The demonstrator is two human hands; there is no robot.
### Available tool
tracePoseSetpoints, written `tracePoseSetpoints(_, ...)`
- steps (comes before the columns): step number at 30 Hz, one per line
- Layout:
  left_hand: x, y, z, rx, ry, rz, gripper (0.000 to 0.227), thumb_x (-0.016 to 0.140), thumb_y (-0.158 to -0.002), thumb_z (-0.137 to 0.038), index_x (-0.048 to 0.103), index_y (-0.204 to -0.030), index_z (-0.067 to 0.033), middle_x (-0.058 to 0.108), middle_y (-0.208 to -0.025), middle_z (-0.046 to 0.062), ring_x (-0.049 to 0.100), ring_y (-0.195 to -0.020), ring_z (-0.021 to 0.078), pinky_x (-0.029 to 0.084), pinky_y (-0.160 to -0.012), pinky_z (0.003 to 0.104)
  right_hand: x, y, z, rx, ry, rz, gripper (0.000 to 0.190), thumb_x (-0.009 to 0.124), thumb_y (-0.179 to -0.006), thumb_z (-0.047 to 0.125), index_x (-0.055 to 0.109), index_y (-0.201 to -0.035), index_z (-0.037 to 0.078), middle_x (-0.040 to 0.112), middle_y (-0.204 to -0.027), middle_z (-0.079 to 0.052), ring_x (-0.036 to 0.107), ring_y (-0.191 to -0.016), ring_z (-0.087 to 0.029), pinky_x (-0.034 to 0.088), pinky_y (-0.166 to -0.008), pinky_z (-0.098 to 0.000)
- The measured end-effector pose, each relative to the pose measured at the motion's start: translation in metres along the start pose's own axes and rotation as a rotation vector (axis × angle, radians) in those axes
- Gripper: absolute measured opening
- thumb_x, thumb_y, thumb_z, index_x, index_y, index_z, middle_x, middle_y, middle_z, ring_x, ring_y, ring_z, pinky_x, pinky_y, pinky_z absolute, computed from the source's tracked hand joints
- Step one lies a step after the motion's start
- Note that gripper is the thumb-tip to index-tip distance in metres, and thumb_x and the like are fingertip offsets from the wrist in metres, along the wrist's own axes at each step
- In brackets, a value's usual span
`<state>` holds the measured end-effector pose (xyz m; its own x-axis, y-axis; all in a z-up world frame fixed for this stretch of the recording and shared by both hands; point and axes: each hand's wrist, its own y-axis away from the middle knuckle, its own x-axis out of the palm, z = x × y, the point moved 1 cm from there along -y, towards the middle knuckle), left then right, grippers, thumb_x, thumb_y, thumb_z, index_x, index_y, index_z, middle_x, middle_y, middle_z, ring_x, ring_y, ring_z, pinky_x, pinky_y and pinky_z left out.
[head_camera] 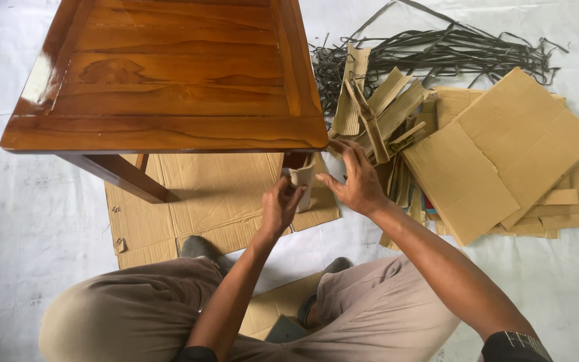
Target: Wrap cardboard around the legs of a wooden table and secure them with plastic ties.
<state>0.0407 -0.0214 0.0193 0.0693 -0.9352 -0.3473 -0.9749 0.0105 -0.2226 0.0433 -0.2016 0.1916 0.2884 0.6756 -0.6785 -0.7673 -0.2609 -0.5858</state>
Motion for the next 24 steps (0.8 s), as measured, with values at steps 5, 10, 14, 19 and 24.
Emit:
tracePoseSetpoints(5,-0.032,-0.016,-0.028,-0.032,-0.014,-0.036,0.026,0.082,-0.088,-0.03,0.065,-0.096,-0.0128,0.073,-0.078,0.013,0.076,-0.077,0.0339,0.058,-0.065,0.045,0.033,0.009,-0.017,0.24,-0.158,0.215,0.064,0.08,-0.092,0.026,0.05,-0.138,-0.005,0.058,-0.123,-0.028,0.068,-0.108,-0.046,0.06,-0.086,-0.0537)
tracePoseSetpoints(10,-0.038,-0.016,-0.048,-0.092,0.048,-0.127,0.033,0.084,-0.086,-0.028,0.056,-0.099,-0.0153,0.074,-0.081,0.011,0.076,-0.079,0.034,0.058,-0.07,0.046,0.05,0.0,-0.006,0.326,-0.269,0.358,0.065,0.073,-0.098,0.021,0.041,-0.147,-0.008,0.054,-0.133,-0.032,0.071,-0.104,-0.044,0.066,-0.077,-0.0474)
tracePoseSetpoints(14,-0.042,-0.015,-0.049,-0.025,0.073,-0.219,0.032,0.086,-0.085,-0.021,0.058,-0.098,-0.0133,0.072,-0.083,0.01,0.076,-0.075,0.0315,0.061,-0.066,0.039,0.062,0.0,-0.019,0.375,-0.366,0.336,0.068,0.074,-0.097,0.016,0.039,-0.15,-0.007,0.055,-0.134,-0.032,0.073,-0.098,-0.041,0.067,-0.073,-0.0456)
tracePoseSetpoints(19,-0.043,-0.02,-0.034,-0.073,0.012,-0.27,0.06,0.092,-0.078,-0.031,0.057,-0.122,-0.0102,0.062,-0.107,0.011,0.075,-0.086,0.0331,0.065,-0.072,0.04,0.082,0.012,-0.052,0.399,-0.404,0.359,0.071,0.078,-0.096,0.021,0.041,-0.15,-0.007,0.062,-0.127,-0.028,0.076,-0.091,-0.034,0.068,-0.069,-0.0371)
tracePoseSetpoints(24,-0.043,-0.029,-0.049,-0.084,-0.075,-0.002,0.078,0.086,-0.079,-0.027,0.048,-0.146,-0.0117,0.059,-0.136,0.016,0.062,-0.123,0.0434,0.056,-0.097,0.061,0.077,0.003,-0.044,-0.022,-0.027,0.215,0.04,0.077,-0.096,0.03,0.061,-0.08,-0.003,0.064,-0.064,-0.021,0.071,-0.065,-0.036,0.058,-0.053,-0.0406)
